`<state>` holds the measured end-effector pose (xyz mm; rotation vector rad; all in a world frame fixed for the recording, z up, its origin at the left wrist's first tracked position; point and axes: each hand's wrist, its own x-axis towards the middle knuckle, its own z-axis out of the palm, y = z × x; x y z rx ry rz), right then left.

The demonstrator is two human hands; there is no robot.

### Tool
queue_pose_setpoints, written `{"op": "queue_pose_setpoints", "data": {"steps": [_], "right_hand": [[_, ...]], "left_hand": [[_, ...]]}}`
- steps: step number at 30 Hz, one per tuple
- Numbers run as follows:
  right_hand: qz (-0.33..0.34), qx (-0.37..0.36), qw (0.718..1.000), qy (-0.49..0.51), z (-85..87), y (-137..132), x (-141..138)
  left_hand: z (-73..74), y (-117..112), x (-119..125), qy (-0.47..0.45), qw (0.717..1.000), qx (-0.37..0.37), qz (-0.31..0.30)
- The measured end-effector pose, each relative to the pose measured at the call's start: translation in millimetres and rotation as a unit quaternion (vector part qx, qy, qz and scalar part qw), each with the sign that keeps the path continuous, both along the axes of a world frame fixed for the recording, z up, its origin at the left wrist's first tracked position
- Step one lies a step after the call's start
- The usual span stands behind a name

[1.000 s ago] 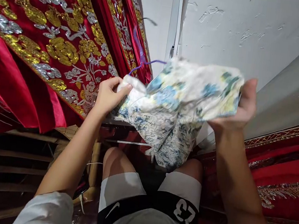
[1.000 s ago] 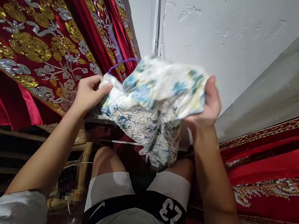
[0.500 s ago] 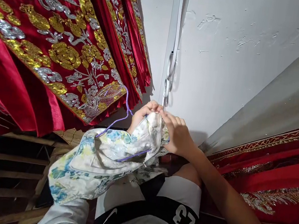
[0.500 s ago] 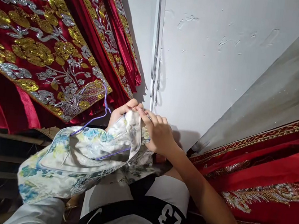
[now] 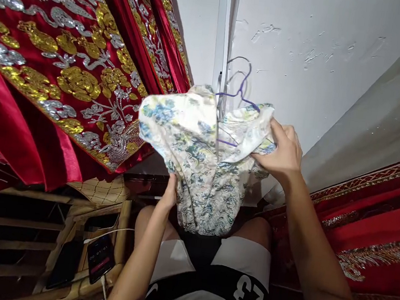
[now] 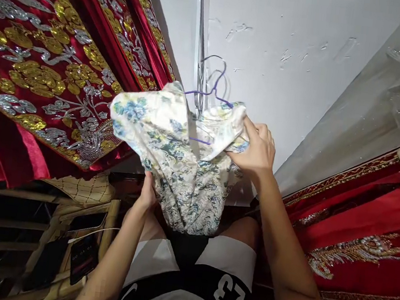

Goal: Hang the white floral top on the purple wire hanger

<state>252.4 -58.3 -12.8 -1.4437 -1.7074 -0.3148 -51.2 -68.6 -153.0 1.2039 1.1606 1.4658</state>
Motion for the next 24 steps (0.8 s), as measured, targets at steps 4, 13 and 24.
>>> {"op": "queue_pose_setpoints", "data": {"steps": [4, 13, 24], "right_hand": [[0.067, 0.01, 0.997, -0.039, 3.4, -9.7, -15.8], [0.209, -0.134, 0.947, 0.206, -113.3, -90.9, -87.0], [0.257, -0.29, 0.811, 0.438, -155.8, -101.5, -113.4]], "left_hand": [[-25.8, -32.7, 0.3, 0.004, 1.0, -0.018, 0.014], [-33.2, -78.2, 23.1, -0.042, 0.992, -0.111, -0.048], [-19.1, -83.0, 24.0, 0.012, 0.992, -0.1, -0.077]]}}
